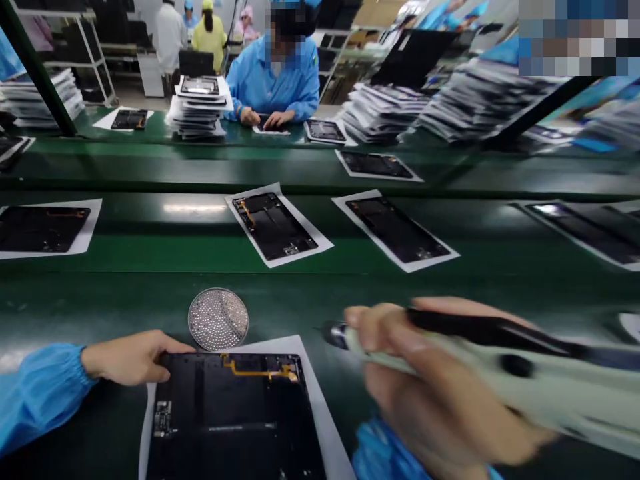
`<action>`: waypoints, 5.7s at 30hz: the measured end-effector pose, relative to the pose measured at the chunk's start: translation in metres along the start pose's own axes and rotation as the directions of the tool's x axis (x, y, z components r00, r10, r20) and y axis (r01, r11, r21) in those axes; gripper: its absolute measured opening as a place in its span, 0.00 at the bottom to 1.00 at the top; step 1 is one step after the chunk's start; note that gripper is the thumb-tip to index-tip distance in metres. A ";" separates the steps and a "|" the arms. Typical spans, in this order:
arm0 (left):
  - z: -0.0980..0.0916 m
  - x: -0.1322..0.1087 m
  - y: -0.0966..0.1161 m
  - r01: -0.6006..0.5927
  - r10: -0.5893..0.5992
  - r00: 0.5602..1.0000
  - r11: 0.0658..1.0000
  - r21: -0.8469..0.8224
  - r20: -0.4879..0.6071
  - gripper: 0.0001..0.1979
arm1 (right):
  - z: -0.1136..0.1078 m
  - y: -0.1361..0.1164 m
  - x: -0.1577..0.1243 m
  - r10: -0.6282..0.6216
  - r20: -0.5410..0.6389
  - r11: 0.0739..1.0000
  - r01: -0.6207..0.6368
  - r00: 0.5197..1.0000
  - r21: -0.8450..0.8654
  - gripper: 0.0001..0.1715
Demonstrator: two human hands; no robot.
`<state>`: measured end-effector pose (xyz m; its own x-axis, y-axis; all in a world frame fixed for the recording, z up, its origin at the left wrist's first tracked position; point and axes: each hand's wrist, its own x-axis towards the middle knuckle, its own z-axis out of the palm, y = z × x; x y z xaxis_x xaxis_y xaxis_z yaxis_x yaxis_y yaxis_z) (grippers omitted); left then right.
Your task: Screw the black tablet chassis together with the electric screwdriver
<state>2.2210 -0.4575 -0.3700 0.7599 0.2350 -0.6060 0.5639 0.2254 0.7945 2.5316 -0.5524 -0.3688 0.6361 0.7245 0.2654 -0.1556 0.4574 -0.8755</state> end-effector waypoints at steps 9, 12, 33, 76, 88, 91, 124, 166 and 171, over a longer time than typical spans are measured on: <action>0.011 0.021 -0.011 -0.165 0.285 0.957 0.701 0.694 -0.060 0.11 | 0.070 0.075 -0.024 0.183 0.322 0.979 -0.203 0.929 0.029 0.14; 0.028 0.027 -0.011 -0.094 0.312 0.945 0.540 0.836 -0.095 0.06 | 0.068 0.080 -0.025 0.187 0.328 0.976 -0.213 0.926 0.045 0.15; 0.073 0.063 -0.020 -0.063 0.741 0.668 0.152 0.986 -0.071 0.06 | 0.048 0.086 -0.017 0.236 0.335 0.969 -0.245 0.912 -0.015 0.15; 0.121 0.153 0.002 -0.019 0.755 0.648 0.149 0.989 -0.101 0.09 | -0.038 0.038 -0.018 0.210 0.424 0.976 -0.215 0.881 -0.037 0.14; 0.131 0.166 0.009 -0.033 0.825 0.564 0.059 0.998 -0.030 0.09 | -0.050 0.037 -0.012 0.241 0.396 0.969 -0.245 0.886 -0.042 0.15; 0.135 0.167 0.011 -0.026 0.800 0.600 0.047 0.999 -0.022 0.09 | -0.053 0.036 -0.010 0.255 0.397 0.966 -0.250 0.882 -0.066 0.15; 0.159 0.188 0.033 -0.013 0.745 0.664 0.091 0.996 -0.059 0.14 | -0.098 0.027 0.012 0.247 0.420 0.968 -0.205 0.873 -0.145 0.18; 0.182 0.237 0.046 -0.037 0.746 0.655 0.192 0.981 -0.121 0.16 | -0.132 0.056 0.068 0.172 0.268 0.984 -0.156 0.948 -0.080 0.15; 0.190 0.248 0.054 -0.046 0.772 0.617 0.226 0.973 -0.151 0.12 | -0.149 0.027 0.074 0.255 0.305 0.967 -0.240 0.917 -0.088 0.12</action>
<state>2.5009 -0.5663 -0.4705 0.8558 0.4616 0.2334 0.4075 -0.8796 0.2455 2.6873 -0.5633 -0.4324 0.3132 0.9389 0.1431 -0.2366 0.2230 -0.9457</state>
